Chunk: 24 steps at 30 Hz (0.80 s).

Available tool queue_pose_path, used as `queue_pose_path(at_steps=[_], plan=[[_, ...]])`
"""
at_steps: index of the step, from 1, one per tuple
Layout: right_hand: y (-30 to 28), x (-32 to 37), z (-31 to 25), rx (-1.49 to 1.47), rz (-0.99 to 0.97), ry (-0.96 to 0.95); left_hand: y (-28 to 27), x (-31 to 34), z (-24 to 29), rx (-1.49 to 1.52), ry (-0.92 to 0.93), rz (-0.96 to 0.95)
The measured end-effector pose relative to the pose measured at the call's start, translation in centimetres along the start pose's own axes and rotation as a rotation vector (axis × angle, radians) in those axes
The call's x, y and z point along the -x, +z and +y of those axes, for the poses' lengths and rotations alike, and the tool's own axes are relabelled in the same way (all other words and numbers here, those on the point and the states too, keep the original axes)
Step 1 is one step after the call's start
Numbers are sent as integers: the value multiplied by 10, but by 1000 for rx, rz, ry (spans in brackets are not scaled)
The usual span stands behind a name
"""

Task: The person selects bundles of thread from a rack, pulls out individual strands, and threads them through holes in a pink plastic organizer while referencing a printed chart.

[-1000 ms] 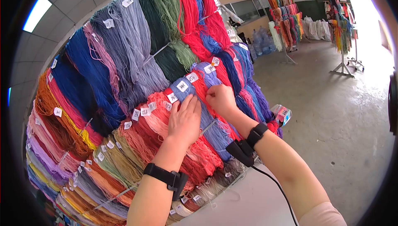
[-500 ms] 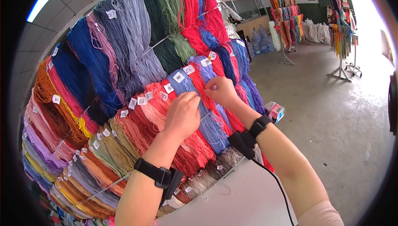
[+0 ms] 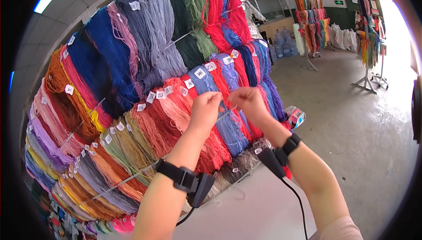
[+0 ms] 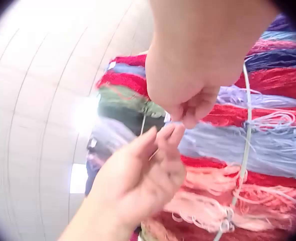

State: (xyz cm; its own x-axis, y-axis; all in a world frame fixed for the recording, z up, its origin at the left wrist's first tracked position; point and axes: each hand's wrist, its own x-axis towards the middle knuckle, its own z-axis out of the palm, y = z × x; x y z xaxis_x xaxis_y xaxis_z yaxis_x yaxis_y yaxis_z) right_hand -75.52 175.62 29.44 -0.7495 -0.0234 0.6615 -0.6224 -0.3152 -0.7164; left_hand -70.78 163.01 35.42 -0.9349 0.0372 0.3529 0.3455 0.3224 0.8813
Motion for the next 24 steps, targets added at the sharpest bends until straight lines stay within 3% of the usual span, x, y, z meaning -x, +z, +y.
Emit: queue_pose_path(at_steps=[3,5,6,7,8,9,10,11,12,15,17,18,20,21,22,23,24], plan=[[30,54,-24,497,-194,-313,-5,21,7,182,-163,46],[43,94,-36,492,-290,-329,-34,62,-9,252,-228,-64],[45,113,-36,525,-451,-425,-54,98,-14,222,-271,-155],[51,136,-44,523,-564,-402,-75,140,-20,88,-245,-235],[59,158,-56,447,-564,-434,-100,191,-27,-262,-160,-312],[60,175,-67,449,-743,-295,-145,245,-61,-689,-255,-526],[64,189,-70,380,-829,-283,-175,311,-71,-757,-549,-574],[73,200,-73,305,-921,-267,-210,381,-100,-1117,-690,-884],[90,209,-78,291,-983,-270,-224,445,-91,-1347,-869,-867],[175,243,-96,135,-1161,-292,-250,530,-41,-767,-822,-683],[257,283,-118,-140,-1253,-236,-238,547,-1,-323,-815,-165],[294,305,-131,-288,-1292,-168,-234,547,23,-342,-738,-33],[363,344,-154,-294,-1848,488,-240,560,73,-387,-923,218],[395,361,-166,-293,-1952,581,-249,579,85,-293,-968,400],[422,375,-181,-311,-2003,463,-259,609,91,-178,-858,563],[441,383,-200,-367,-1932,486,-268,632,104,-34,-770,675],[463,397,-212,-382,-1950,562,-281,665,105,-115,-661,724]])
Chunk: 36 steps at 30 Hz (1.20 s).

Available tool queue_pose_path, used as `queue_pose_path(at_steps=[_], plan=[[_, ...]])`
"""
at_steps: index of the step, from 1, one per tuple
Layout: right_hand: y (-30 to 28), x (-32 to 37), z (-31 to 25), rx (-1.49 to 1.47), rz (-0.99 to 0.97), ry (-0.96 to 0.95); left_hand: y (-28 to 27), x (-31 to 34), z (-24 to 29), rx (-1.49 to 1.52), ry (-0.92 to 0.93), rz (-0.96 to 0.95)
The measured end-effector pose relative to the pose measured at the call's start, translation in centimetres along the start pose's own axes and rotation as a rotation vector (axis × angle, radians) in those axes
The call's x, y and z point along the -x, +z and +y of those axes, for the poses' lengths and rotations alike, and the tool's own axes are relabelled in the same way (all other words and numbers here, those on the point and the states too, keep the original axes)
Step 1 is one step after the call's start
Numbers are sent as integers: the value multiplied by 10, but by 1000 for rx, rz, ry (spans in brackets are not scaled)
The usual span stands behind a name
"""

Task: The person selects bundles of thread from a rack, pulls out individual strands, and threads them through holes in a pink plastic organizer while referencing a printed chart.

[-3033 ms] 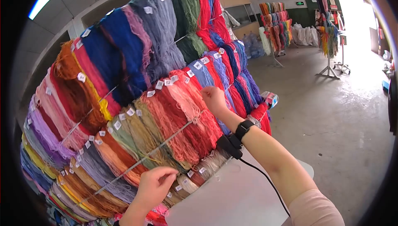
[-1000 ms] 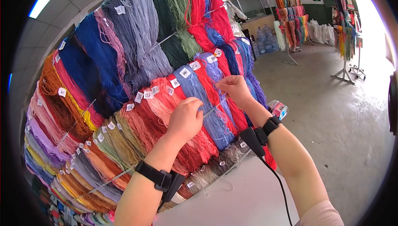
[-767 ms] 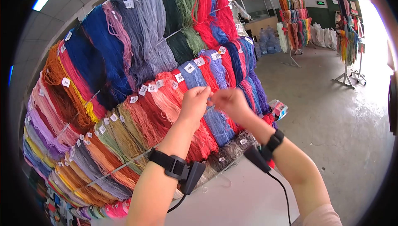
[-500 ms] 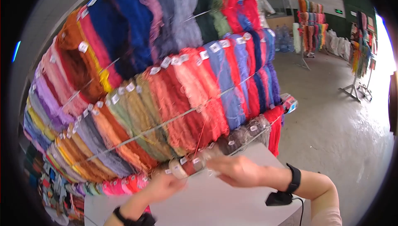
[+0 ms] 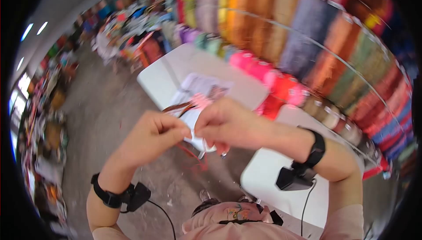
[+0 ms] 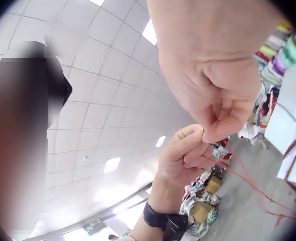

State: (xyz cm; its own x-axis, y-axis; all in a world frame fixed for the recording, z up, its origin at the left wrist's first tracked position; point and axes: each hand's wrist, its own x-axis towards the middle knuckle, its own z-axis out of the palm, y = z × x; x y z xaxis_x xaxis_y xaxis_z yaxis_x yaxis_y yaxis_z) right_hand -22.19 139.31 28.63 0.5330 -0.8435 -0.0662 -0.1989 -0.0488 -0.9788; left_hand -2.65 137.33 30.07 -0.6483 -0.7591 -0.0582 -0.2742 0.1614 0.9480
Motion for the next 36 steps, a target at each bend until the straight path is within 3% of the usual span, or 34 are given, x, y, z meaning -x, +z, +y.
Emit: queue_pose_path(at_steps=[3,5,7,9,10,12,14,18,20,22,25,28,30,31,33,34,35,36], plan=[[34,-75,-25,48,-28,-113,-64,33,-19,38,-10,184],[51,-112,-47,-76,-82,-50,-97,46,-38,108,58,260],[56,-147,-64,-53,-35,-192,-127,55,-60,243,100,310],[47,-165,-89,-357,-211,-462,-155,65,-93,439,111,351],[38,-168,-106,-527,-450,-364,-167,69,-118,468,92,348],[10,-189,-142,-662,-701,-385,-183,60,-157,464,1,348],[0,-190,-157,-664,-536,-592,-187,57,-197,459,-82,358],[-24,-174,-160,-691,112,-877,-189,42,-261,402,-234,381],[-47,-170,-149,-574,321,-875,-188,38,-283,301,-305,383],[-128,-151,-121,-447,516,-824,-187,34,-302,148,-378,369],[-268,-95,-74,-159,933,-742,-175,33,-344,-340,-240,334],[-353,-27,-35,298,1418,-683,-151,20,-309,10,-341,343],[-306,-46,-7,364,1385,-621,-125,-13,-263,305,-437,190],[-274,-70,30,654,1225,-454,-106,-31,-245,346,-395,117],[-178,-126,89,172,734,-241,-62,-68,-223,512,-349,21],[-159,-138,133,-1,486,-114,-42,-84,-216,641,-340,1],[-130,-152,152,23,399,75,-25,-98,-213,754,-361,41],[-110,-160,170,-71,321,97,-9,-112,-212,866,-382,82]])
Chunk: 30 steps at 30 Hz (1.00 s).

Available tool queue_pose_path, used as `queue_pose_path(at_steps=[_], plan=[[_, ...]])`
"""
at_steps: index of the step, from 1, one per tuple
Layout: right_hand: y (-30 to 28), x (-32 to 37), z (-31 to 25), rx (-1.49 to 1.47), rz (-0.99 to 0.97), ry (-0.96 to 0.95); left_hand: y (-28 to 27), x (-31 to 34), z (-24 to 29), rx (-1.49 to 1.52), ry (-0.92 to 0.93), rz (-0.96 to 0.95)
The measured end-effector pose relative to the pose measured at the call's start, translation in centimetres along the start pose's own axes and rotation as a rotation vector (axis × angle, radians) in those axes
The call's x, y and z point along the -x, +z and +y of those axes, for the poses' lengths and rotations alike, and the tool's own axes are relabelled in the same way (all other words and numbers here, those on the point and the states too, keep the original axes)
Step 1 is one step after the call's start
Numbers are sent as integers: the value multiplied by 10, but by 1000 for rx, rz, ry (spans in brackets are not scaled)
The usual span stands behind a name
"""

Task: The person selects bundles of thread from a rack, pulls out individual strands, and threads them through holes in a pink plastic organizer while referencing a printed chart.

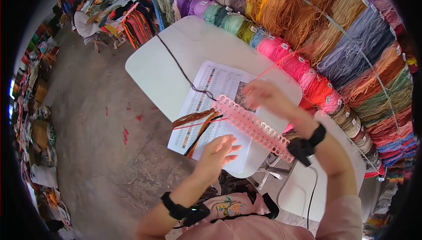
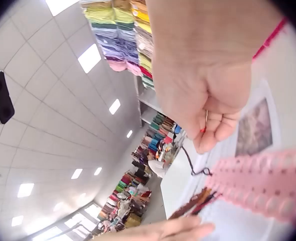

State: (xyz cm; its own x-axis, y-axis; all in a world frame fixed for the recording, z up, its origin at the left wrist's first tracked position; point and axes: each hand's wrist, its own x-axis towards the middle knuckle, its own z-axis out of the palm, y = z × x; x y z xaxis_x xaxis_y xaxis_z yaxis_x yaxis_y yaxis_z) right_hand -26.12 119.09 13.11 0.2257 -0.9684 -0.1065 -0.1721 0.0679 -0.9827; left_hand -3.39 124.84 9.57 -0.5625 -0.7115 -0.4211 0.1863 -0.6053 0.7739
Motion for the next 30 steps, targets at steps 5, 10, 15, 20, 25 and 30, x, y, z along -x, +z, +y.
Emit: queue_pose_path(at_steps=[5,10,15,20,25,30], plan=[[22,-5,43,151,-41,125,22,-40,-12,245,-84,154],[17,-10,50,486,-84,-174,22,-55,-2,7,-213,199],[10,-13,48,545,-177,-332,18,-62,2,-14,-161,247],[16,-17,52,606,-154,-369,13,-71,-7,-11,-97,218],[8,-18,44,584,-198,-284,10,-71,-2,121,-145,205],[10,-21,43,662,-264,-305,9,-71,-3,52,-161,203]])
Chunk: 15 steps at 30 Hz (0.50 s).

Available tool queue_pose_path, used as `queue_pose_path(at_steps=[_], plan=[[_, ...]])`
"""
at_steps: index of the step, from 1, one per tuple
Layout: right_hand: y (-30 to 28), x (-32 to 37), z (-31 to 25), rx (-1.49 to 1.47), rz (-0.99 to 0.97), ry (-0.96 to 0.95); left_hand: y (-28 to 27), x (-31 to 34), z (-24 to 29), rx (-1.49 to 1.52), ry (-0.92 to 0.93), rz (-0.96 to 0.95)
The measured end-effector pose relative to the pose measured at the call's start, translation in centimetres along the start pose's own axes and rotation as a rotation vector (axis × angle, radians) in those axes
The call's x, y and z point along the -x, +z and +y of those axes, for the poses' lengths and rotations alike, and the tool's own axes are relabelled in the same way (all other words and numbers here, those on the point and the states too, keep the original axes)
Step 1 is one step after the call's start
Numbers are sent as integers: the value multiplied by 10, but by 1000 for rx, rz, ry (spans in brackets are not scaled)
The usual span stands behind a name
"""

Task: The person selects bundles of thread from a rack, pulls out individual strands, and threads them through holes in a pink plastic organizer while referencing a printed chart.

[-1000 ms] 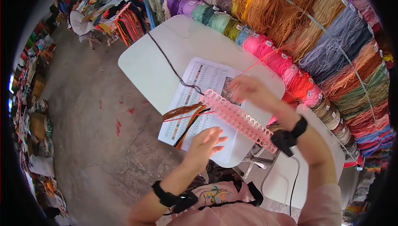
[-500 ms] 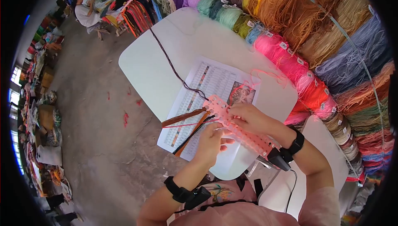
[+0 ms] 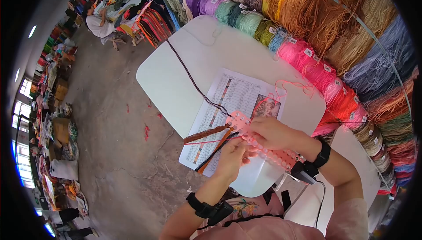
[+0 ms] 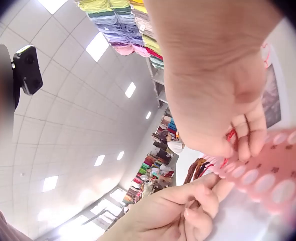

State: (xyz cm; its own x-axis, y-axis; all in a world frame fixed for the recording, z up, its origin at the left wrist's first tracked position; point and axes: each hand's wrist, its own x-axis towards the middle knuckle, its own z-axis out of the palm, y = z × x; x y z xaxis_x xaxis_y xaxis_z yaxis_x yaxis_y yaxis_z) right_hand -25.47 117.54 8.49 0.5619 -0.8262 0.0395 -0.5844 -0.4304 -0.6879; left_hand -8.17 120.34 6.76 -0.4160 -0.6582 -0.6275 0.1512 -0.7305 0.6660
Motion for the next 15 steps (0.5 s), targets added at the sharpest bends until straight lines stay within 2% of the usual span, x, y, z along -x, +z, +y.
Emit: queue_pose_path(at_steps=[8,12,15], plan=[[4,0,-8,91,-30,48,1,-2,0,-53,-12,-7],[13,10,-8,2,139,13,3,-5,-1,-70,-33,33],[28,22,-3,-78,308,16,8,4,1,-67,52,200]])
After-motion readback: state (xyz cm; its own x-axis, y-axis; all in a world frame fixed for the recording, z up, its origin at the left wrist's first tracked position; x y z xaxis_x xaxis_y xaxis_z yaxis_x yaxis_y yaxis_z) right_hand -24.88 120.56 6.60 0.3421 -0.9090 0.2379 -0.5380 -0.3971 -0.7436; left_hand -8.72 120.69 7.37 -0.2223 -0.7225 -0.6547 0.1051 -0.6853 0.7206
